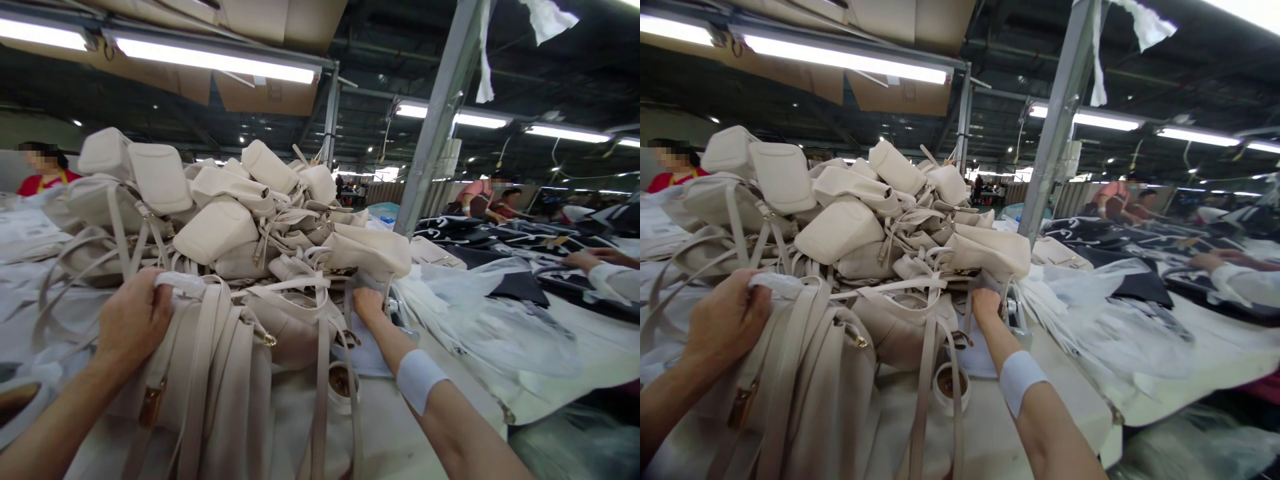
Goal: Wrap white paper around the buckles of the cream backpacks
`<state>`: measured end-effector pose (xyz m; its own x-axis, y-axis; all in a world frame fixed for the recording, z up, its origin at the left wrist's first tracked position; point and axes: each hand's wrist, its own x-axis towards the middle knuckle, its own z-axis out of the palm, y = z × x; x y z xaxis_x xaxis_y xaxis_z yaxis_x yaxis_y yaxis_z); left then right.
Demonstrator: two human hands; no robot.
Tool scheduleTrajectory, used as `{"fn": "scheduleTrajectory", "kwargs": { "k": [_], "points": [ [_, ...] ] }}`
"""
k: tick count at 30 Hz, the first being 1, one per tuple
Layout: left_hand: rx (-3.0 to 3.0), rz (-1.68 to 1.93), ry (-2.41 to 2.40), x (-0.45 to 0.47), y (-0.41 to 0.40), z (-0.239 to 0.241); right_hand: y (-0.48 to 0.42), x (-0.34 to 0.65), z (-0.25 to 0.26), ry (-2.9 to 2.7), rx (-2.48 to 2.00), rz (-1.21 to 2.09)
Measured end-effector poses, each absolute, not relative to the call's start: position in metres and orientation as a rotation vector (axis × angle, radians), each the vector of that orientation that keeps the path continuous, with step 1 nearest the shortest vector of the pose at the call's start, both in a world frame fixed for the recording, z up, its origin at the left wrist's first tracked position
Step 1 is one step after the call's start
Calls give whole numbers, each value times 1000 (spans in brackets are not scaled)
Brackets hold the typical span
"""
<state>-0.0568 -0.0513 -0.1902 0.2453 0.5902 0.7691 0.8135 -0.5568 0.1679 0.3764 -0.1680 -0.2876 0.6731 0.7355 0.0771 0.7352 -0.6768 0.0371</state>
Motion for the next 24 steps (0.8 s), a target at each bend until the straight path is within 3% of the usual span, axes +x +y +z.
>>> {"fn": "scheduleTrajectory", "kwargs": {
  "k": [11, 24],
  "points": [
    [-2293, -1222, -1319, -59, -55, -190, -134, 363, -315, 1517, 2781, -150],
    [-2349, -1256, -1321, -63, -56, -189, -117, 376, -323, 1540, 2739, 77]
  ]
}}
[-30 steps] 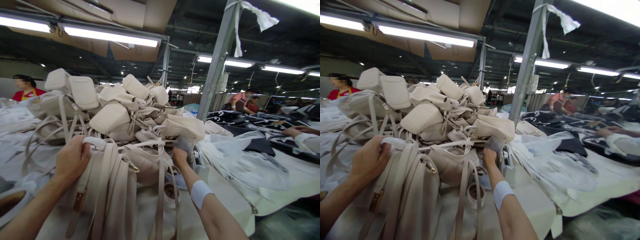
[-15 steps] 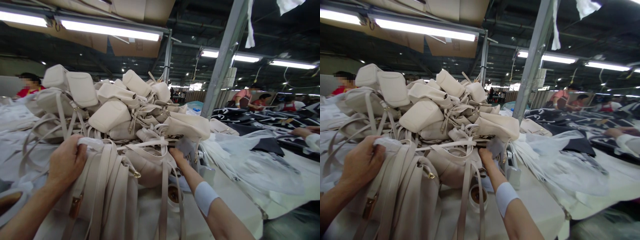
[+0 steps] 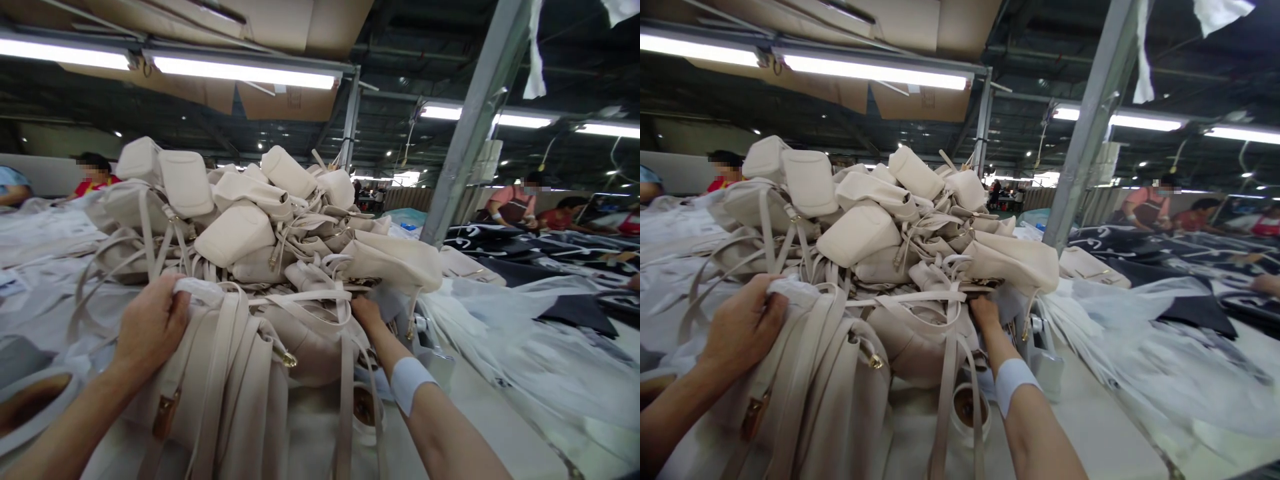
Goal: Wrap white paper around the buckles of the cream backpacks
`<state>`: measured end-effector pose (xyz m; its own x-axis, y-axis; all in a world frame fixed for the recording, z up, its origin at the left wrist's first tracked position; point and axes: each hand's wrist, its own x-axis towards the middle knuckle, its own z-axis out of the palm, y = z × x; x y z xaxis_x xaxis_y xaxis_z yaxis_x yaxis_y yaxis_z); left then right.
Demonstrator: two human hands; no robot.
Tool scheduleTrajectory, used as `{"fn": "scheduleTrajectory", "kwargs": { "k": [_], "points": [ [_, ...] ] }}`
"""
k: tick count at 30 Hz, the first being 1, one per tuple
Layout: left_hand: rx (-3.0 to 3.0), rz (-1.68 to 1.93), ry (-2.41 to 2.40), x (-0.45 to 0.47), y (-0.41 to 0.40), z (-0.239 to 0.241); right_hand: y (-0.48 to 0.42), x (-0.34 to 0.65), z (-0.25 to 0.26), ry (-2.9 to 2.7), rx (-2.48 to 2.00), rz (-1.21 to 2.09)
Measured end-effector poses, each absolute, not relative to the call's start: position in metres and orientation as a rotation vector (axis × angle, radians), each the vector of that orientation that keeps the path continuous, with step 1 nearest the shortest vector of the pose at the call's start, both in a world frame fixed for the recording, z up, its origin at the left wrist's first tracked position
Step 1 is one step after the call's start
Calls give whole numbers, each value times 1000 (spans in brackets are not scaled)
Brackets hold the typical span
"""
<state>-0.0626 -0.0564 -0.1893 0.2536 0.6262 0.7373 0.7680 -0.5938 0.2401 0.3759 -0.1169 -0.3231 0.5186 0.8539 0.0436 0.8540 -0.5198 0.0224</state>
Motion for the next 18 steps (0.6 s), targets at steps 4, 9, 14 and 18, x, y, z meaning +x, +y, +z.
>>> {"fn": "scheduleTrajectory", "kwargs": {
  "k": [4, 9, 14, 18],
  "points": [
    [-2381, -1250, -1322, -63, -57, -188, -126, 370, -324, -1580, -2638, -193],
    [-2421, -1232, -1326, -58, -55, -186, -138, 373, -299, -1349, -2543, -281],
    [-2593, -1289, -1197, -58, -61, -179, -145, 384, -223, -1128, -2330, -256],
    [-2870, -1406, -1037, -66, -71, -166, -161, 356, -175, -1215, -2058, -98]
  ]
}}
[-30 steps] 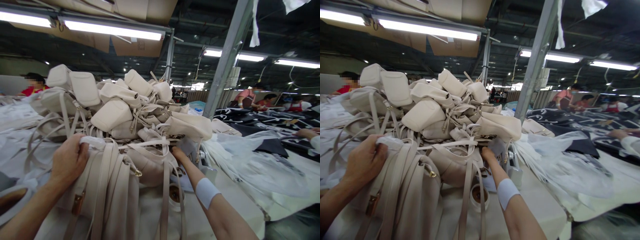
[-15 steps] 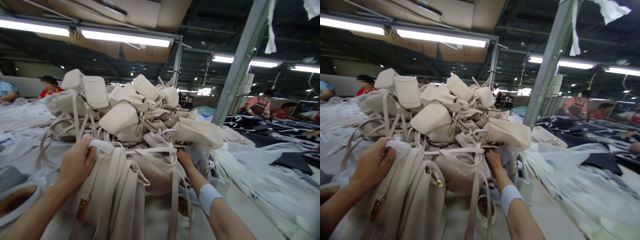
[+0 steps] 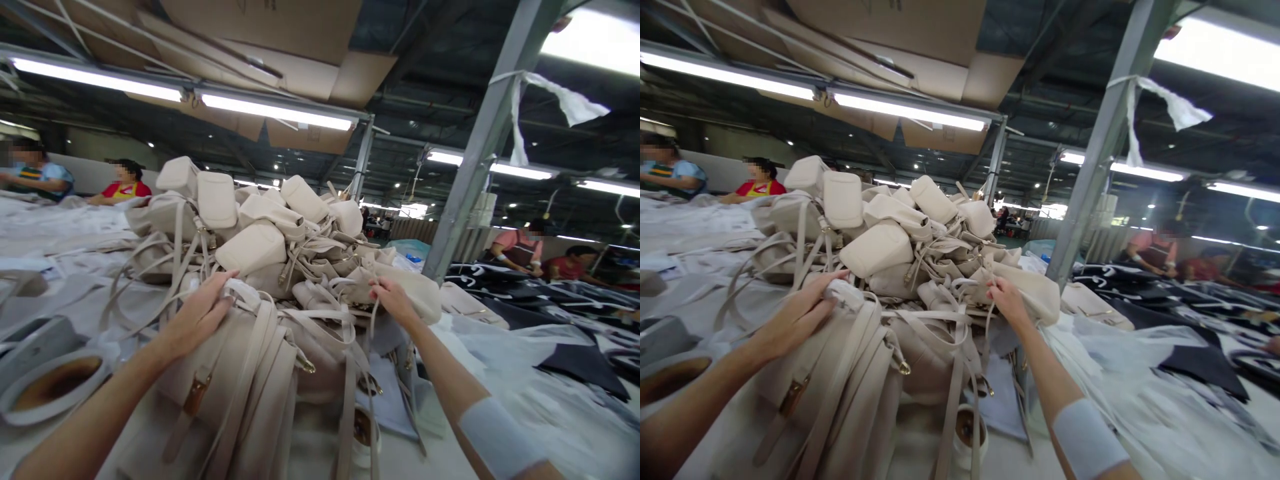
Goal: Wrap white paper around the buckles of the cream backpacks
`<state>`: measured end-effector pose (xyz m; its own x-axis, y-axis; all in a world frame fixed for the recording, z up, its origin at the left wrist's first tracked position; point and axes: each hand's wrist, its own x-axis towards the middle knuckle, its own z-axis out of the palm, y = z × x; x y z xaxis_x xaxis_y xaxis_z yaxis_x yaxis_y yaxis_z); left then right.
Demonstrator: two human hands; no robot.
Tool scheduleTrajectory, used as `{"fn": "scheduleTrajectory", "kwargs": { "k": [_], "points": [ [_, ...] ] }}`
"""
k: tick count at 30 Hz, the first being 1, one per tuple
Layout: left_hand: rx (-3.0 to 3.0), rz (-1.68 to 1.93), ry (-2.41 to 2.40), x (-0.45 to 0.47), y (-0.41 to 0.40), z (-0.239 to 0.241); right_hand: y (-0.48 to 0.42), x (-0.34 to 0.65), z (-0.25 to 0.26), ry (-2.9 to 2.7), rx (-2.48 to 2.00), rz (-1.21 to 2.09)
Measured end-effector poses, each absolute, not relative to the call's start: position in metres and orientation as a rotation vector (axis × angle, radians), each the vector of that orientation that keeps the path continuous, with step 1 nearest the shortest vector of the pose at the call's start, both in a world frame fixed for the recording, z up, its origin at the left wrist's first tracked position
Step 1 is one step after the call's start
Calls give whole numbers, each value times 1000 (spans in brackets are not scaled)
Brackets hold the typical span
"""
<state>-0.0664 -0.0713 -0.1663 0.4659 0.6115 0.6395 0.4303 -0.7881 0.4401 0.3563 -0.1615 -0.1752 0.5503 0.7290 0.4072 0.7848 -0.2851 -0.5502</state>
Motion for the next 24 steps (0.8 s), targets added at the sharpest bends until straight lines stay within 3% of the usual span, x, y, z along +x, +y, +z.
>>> {"fn": "scheduleTrajectory", "kwargs": {
  "k": [2, 8, 15, 18, 24],
  "points": [
    [2406, 1169, 823, -74, -77, -159, -175, 328, -165, -1245, -1874, 75],
    [2201, 1085, 720, -93, -90, -149, -232, 213, -158, -954, -950, 1083],
    [1906, 992, 615, -100, -79, -158, -288, 58, -192, -668, -732, 1723],
    [1797, 966, 580, -103, -76, -159, -285, 13, -205, -529, -728, 1742],
    [1691, 972, 537, -113, -87, -151, -251, -15, -213, -461, -751, 1337]
  ]
}}
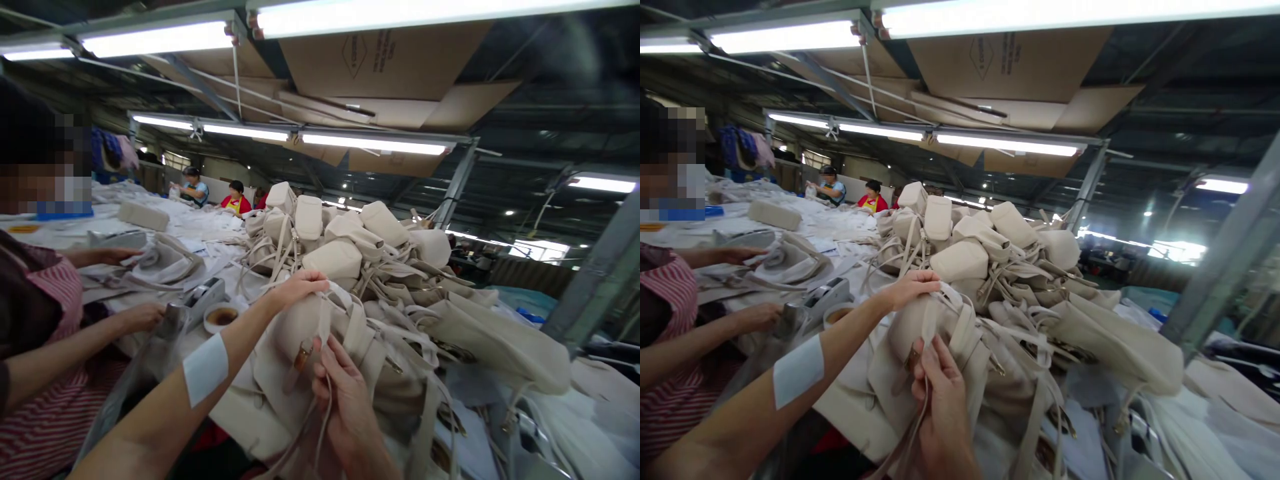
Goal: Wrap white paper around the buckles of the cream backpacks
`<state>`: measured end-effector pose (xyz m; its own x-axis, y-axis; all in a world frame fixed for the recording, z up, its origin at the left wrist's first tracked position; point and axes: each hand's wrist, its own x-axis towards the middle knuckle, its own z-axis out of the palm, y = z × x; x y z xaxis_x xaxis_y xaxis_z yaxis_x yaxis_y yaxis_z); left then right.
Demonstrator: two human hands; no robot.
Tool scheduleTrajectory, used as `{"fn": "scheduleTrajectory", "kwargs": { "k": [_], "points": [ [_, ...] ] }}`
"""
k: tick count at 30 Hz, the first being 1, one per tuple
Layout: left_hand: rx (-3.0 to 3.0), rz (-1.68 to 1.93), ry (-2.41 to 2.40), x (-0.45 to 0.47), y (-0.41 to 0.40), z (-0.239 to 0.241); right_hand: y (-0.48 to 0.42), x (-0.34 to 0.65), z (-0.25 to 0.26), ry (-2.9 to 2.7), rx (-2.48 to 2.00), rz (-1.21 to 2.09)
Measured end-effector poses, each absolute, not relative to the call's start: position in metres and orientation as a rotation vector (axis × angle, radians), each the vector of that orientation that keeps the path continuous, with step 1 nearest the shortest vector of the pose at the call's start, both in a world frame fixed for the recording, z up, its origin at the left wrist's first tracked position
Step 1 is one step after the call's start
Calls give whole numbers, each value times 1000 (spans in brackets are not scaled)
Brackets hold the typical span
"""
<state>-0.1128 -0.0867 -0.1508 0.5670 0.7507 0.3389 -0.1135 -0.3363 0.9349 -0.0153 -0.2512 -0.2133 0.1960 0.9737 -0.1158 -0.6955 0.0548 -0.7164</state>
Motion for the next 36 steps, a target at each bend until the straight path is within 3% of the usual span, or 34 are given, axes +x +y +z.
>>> {"fn": "scheduleTrajectory", "kwargs": {
  "k": [11, 17, 20, 23, 30, 36],
  "points": [
    [1600, 1186, 644, -107, -97, -150, -208, -34, -210, -423, -657, 1089],
    [1806, 979, 622, -103, -100, -126, -185, -26, -188, -432, -634, 1056],
    [1993, 1229, 598, -102, -111, -120, -190, -16, -203, -538, -715, 1150],
    [2101, 1468, 494, -108, -130, -131, -204, -7, -225, -740, -815, 1229],
    [1857, 1413, 491, -131, -158, -181, -219, -2, -232, -1067, -945, 1108],
    [1811, 1532, 533, -132, -163, -187, -214, -2, -226, -1059, -971, 1016]
  ]
}}
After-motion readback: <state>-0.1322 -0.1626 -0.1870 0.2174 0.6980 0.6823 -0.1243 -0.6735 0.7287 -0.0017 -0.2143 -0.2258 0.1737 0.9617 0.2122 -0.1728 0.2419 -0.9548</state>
